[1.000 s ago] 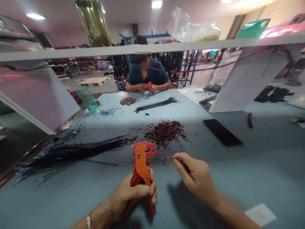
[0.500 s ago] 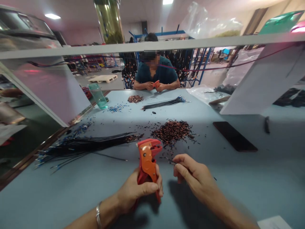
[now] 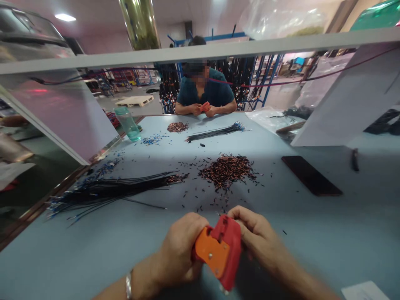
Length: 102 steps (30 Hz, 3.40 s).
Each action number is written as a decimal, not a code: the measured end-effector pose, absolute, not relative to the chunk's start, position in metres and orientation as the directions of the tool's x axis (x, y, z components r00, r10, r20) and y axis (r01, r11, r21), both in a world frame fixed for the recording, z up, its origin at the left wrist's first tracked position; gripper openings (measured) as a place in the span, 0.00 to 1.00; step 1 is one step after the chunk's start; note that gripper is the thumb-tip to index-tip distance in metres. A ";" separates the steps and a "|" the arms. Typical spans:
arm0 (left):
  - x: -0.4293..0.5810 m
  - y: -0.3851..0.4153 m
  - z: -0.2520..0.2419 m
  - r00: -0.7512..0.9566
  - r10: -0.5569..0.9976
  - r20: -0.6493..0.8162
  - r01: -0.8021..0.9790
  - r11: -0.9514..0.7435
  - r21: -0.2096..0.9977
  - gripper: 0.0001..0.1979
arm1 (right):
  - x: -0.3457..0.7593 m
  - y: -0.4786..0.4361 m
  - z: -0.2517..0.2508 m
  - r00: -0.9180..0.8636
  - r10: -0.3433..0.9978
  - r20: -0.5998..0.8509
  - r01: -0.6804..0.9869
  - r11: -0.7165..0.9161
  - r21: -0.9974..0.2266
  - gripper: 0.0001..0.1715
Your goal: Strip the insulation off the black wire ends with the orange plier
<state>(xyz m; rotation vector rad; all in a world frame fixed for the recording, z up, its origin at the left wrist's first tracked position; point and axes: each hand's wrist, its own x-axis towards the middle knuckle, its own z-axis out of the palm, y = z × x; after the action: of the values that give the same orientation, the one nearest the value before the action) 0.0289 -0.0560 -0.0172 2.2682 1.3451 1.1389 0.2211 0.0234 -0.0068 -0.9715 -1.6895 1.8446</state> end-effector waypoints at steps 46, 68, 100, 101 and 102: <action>0.028 -0.052 -0.025 0.332 0.815 0.474 0.847 -0.479 0.230 0.09 | 0.217 0.022 -0.011 -0.747 0.665 -0.004 0.049 0.050 -0.998 0.10; 0.023 -0.049 -0.019 0.185 0.907 0.377 0.850 -0.341 0.403 0.06 | 0.213 0.024 -0.017 -0.753 0.650 -0.099 0.064 -0.077 -0.995 0.20; -0.023 -0.026 -0.002 -0.140 0.971 -0.193 -0.782 0.011 0.623 0.07 | 0.229 0.062 -0.024 -0.701 0.657 0.277 0.256 0.595 -0.762 0.09; -0.025 -0.025 -0.002 -0.157 0.970 -0.188 -0.783 -0.006 0.621 0.07 | 0.231 0.067 -0.026 -0.649 0.701 0.296 0.278 0.580 -0.765 0.11; -0.026 -0.025 -0.002 -0.170 0.969 -0.181 -0.781 -0.020 0.624 0.07 | 0.234 0.072 -0.027 -0.606 0.733 0.308 0.293 0.565 -0.771 0.12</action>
<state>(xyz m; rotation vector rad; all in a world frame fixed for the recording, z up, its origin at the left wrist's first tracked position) -0.0263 -0.0250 -0.0015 0.3443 0.7158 1.6013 0.2336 0.0719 -0.0272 -0.8177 -2.1743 0.9149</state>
